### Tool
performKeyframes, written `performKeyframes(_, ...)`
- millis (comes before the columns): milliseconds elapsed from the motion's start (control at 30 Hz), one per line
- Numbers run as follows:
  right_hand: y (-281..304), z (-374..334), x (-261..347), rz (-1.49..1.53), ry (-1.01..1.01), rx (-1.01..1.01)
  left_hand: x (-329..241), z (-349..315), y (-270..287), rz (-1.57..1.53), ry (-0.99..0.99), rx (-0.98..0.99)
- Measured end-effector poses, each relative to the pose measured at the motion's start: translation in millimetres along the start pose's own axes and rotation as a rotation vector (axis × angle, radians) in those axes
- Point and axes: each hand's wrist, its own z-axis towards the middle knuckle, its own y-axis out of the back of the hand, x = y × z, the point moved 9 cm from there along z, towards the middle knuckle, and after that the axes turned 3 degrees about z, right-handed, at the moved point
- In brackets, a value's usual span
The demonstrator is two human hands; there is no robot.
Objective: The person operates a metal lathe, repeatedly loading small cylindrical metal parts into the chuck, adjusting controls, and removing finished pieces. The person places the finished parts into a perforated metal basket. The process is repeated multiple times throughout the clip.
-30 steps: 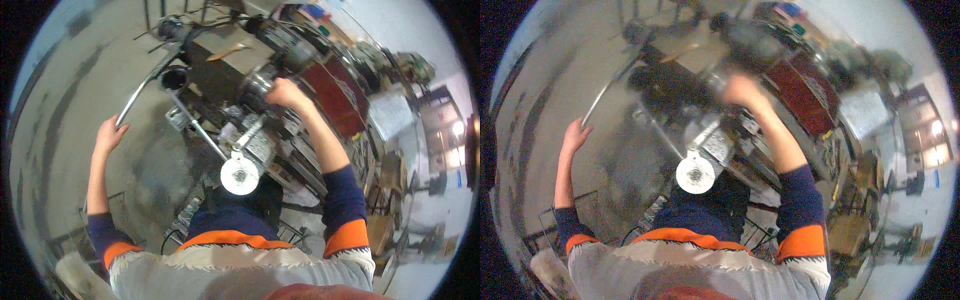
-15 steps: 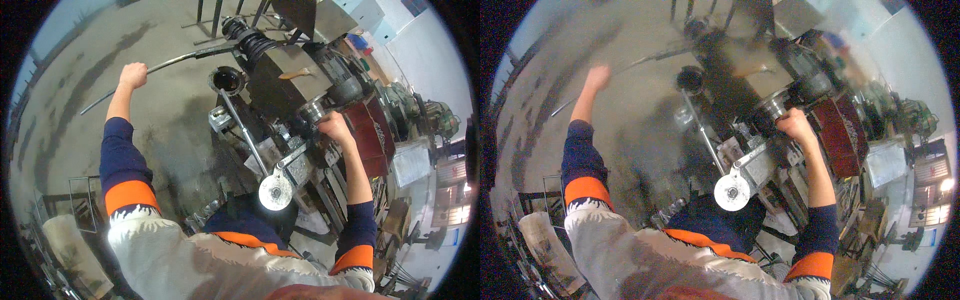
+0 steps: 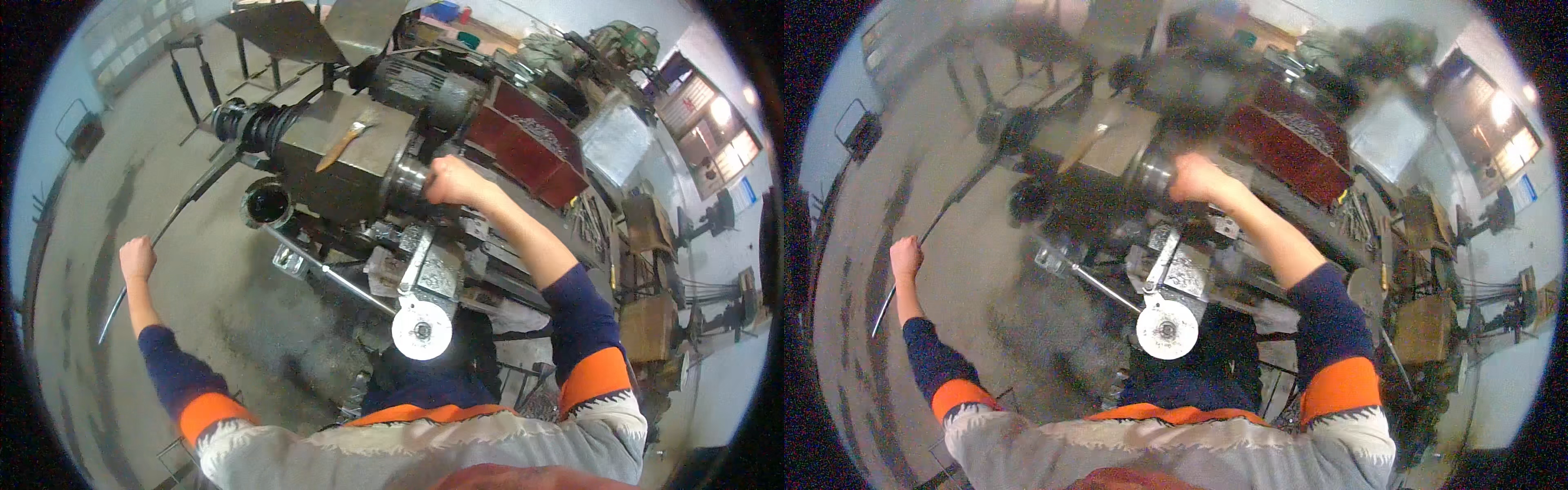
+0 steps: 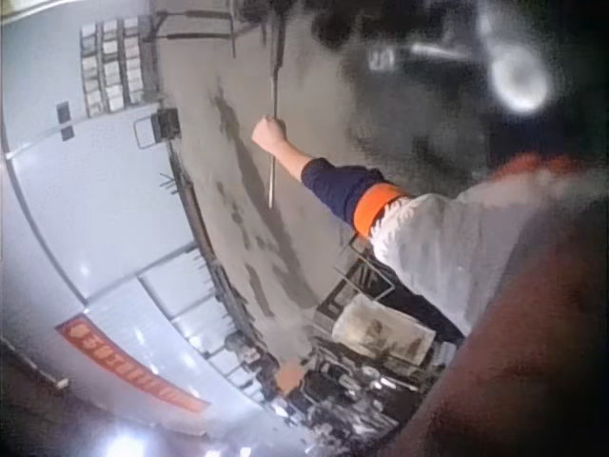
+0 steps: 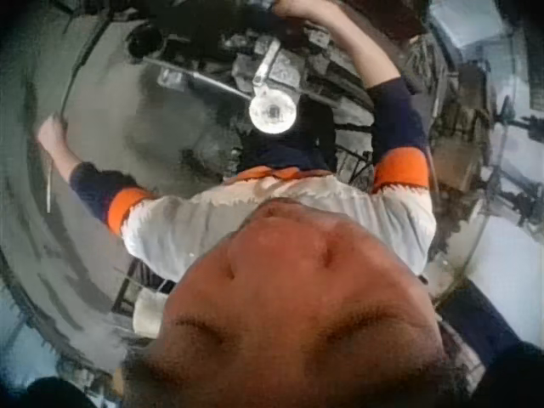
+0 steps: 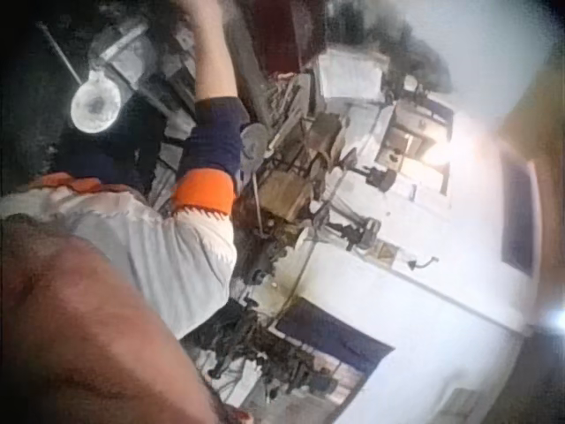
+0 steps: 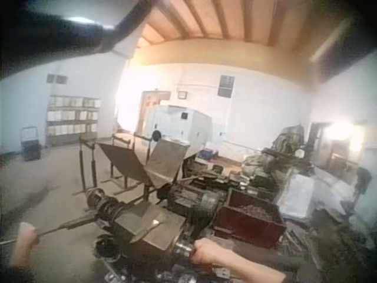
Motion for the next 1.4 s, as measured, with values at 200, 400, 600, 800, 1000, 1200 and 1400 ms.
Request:
performKeyframes(200, 0.3, -10.9, 7.9, -0.04, -0.067, 0.055, -16.2, -13.2, 10.0, -0.37, 0.263, 0.047)
performKeyframes(400, 65.9, -97.5, 16.6, 0.105, 0.343, -0.499, -178.7, -43.6, -65.3, -1.228, 0.419, -0.006)
performKeyframes(600, 66.6, -240.9, -84.7, 0.119, -0.077, -0.516, -329.0, -56.5, -101.4, -0.745, 0.102, 0.297)
performKeyframes(800, 32.4, -377.2, -169.8, 0.058, -0.561, -0.466, -310.1, -16.1, -95.8, -0.355, -0.157, 0.329)
performKeyframes(1000, -11.9, -525.0, -291.8, 0.093, -0.976, -0.52, -285.5, -46.7, -74.0, -0.594, -0.067, 0.368)
performKeyframes(1200, -82.2, -694.5, -397.5, -0.151, -1.503, -0.01, -253.9, -44.8, -50.3, -1.505, 0.307, 0.411)
performKeyframes(1400, -93.1, -723.9, -405.7, -0.165, -1.567, -0.064, -279.4, -20.3, 4.3, -1.348, 0.375, 0.204)
